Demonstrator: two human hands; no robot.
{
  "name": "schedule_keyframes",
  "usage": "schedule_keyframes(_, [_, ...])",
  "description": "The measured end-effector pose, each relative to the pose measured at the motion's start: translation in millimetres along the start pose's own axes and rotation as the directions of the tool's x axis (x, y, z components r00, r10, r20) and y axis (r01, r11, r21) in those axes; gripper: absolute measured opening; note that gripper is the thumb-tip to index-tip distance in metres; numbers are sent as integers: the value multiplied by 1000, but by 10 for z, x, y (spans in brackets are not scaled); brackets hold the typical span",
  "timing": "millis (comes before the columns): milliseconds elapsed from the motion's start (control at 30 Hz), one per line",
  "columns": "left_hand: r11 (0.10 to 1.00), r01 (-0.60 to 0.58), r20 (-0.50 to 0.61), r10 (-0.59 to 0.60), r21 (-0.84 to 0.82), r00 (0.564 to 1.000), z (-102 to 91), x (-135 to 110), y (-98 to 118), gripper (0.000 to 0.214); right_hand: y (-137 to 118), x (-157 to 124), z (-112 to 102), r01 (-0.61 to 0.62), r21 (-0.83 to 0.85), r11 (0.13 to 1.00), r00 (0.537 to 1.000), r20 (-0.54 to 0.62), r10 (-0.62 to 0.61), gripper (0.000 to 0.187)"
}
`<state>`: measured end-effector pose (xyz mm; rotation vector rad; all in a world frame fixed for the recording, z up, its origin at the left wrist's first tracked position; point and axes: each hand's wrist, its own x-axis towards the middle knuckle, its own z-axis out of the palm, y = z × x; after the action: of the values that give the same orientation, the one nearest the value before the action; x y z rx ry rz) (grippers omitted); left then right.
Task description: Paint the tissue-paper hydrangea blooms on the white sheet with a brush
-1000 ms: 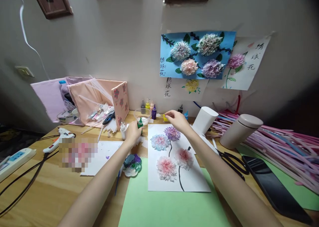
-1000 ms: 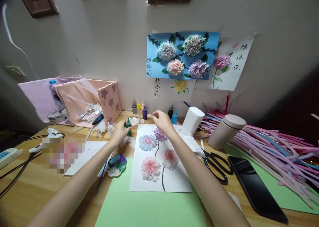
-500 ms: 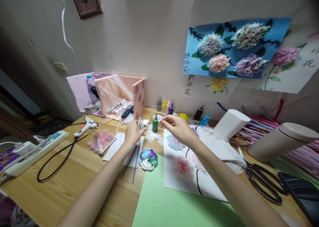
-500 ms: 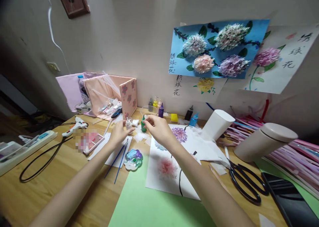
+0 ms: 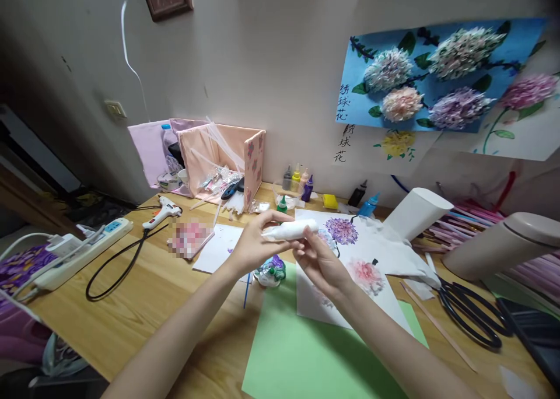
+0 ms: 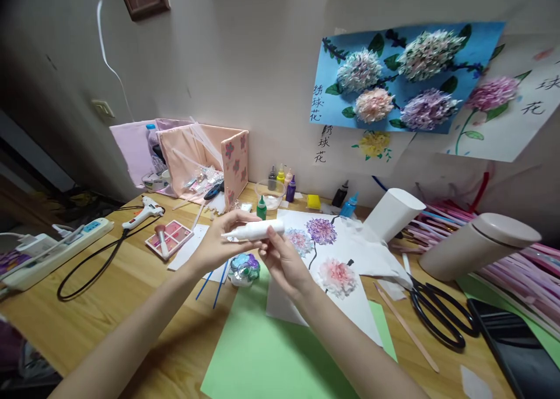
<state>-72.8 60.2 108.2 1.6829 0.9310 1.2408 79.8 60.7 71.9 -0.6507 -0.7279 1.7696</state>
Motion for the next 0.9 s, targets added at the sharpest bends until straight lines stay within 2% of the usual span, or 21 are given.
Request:
schedule_keyframes(67, [998,-22,12,22,65,1000,-7,-76,-43,59,-60,-1,-51,55,-32,998,996,-73,-58,31])
schedule_keyframes(133, [997,-12,39,9,76,999,-45,-151,-127,81,-161,3,-107,114,-141,983,986,-102,-129,31])
schedule_keyframes(200, [998,8,54,-12,63,998,-72,-219,-204,82,-260,5,-142,169,-336,927,978,-63,-201,31])
schedule_keyframes(333, [990,2,5,-2,138,1000,-15,-305,-234,44,-307,-23,-118,246,-712,658,968,142,-207,28])
schedule_keyframes(433, [957,-68,-4,72,281,997,57,-341,-179,42,-199,-77,-76,328,-843,426,944,275,-182,21])
schedule_keyframes(500, [927,-94,-8,104,364,995,76,-363,-146,38,-115,-111,-67,373,-890,261,924,331,-190,17])
schedule_keyframes(533, [917,-98,-15,112,388,994,76,-372,-136,34,-80,-123,-67,384,-900,207,918,348,-192,17])
schedule_keyframes(600, [912,-99,-36,123,399,992,61,-386,-127,29,-35,-132,-71,398,-899,182,911,364,-194,19])
schedule_keyframes(733, [948,-70,-54,91,309,994,14,-381,-164,25,-4,-100,-68,413,-880,235,909,384,-162,22])
schedule_keyframes(833, [982,-6,-39,14,187,999,-12,-365,-249,26,19,-72,-70,416,-891,179,905,387,-176,17])
schedule_keyframes(900, [995,57,5,-58,79,998,-17,-358,-317,38,41,-61,-78,423,-897,133,898,394,-198,13])
